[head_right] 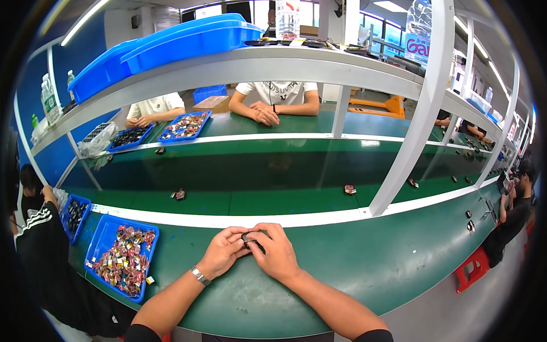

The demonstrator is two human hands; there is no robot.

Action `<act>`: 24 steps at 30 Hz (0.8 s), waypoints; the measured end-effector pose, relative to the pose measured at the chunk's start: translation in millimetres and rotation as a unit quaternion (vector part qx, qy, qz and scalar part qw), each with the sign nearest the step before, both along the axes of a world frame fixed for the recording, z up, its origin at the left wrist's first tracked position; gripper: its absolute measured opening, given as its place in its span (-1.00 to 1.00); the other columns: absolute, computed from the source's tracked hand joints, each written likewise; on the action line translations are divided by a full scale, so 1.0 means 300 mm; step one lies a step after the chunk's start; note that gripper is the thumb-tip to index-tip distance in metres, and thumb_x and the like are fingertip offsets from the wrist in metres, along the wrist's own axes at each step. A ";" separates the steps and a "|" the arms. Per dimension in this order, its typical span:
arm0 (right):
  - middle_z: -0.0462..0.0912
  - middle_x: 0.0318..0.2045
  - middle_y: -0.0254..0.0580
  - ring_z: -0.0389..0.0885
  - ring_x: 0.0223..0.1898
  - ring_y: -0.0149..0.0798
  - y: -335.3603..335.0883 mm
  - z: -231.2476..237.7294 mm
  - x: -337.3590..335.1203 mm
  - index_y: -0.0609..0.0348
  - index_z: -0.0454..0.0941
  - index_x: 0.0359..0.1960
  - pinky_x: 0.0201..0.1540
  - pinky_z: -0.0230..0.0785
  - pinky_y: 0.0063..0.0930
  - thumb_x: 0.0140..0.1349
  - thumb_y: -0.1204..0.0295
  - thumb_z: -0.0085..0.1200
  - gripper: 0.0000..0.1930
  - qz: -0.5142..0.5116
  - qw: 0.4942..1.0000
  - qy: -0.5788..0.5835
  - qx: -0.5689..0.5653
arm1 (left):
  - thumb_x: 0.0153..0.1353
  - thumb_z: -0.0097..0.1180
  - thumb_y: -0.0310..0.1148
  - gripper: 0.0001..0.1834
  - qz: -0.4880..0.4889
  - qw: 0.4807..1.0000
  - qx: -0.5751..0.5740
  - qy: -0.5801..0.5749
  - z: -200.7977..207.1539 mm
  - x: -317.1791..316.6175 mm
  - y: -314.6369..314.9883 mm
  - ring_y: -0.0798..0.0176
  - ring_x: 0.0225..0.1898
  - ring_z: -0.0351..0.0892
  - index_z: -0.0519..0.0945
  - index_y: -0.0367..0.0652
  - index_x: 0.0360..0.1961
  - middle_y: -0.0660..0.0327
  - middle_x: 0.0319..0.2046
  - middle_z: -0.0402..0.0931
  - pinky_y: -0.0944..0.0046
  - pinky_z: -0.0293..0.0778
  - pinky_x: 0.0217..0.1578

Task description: Assembling small electronic or mechanical components on a conveyor belt in a factory setting.

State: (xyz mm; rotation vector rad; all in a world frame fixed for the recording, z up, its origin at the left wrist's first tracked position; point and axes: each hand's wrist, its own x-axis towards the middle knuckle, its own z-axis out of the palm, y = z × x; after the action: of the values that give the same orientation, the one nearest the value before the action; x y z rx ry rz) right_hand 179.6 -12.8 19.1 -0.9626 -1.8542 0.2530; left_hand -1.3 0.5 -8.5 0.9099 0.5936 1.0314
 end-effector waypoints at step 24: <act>0.54 -0.29 -0.21 0.56 -0.23 -0.13 0.002 -0.014 -0.012 0.17 0.59 -0.33 -0.22 0.49 -0.34 -0.08 0.63 0.25 -0.77 -0.033 0.984 -0.133 0.116 | 0.39 -0.07 -0.57 -0.72 0.002 0.999 -0.025 0.035 0.014 0.007 -0.007 0.31 0.05 0.54 0.43 -0.23 0.10 0.17 0.06 0.54 0.22 0.51 0.09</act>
State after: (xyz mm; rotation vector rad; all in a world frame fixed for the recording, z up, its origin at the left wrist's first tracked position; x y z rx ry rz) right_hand 175.9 -12.0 14.9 -0.9280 -2.0346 -0.1380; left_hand 0.9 -1.8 -4.4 0.9041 0.6778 0.9879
